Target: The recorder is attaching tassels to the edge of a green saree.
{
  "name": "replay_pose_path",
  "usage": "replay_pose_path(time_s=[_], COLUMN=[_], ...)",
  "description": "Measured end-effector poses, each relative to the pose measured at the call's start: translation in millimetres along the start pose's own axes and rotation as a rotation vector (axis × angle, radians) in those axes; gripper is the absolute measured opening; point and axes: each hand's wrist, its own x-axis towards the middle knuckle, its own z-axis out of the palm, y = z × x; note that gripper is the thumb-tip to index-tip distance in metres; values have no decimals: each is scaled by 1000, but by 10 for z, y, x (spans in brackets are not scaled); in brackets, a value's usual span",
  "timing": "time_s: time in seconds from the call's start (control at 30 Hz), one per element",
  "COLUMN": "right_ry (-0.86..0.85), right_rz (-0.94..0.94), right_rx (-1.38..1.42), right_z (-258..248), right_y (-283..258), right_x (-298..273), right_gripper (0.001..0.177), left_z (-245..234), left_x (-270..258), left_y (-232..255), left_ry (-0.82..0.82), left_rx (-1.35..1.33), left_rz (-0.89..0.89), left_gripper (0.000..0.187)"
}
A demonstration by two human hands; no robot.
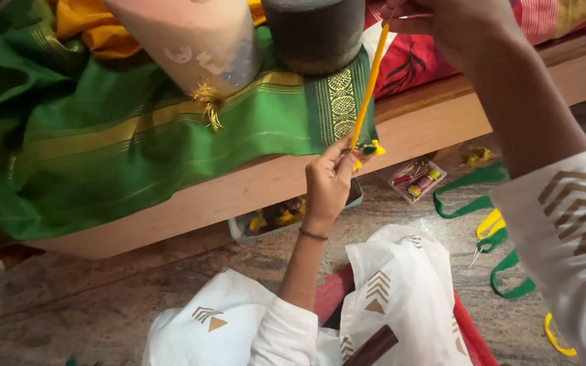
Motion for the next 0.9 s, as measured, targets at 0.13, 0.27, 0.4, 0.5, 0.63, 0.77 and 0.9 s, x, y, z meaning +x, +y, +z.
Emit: replay_pose_path(time_s=[0.13, 0.27, 0.4, 0.5, 0.63, 0.77, 0.9], right_ry=[-109, -141, -292, -347, -257, -206, 63], right_rz=[-125, -123, 196, 320, 384, 247, 223], right_rx=[-377, 211, 66, 150, 203, 28, 296], right_z=[155, 322, 288, 520, 693, 626, 542], right_y=[-347, -311, 521, 1035, 1542, 2082, 2057], right_x=[-619, -1462, -2122, -2427, -2476, -2279, -1784], right_gripper=[9, 7, 13, 14, 12, 14, 27], left_z=[63, -17, -64, -81, -155, -94, -61], left_x=[-103, -97, -70, 2, -55, -6, -3], left_y=[76, -292, -457, -480, -805, -784, -625], left_ry=[53, 76, 86, 46, 49, 153, 218], left_rx=[152, 90, -221, -192, -215, -290, -255], left_rz=[68, 106, -5, 51, 25, 34, -72], left_gripper=[49, 30, 20, 20, 24, 30, 25])
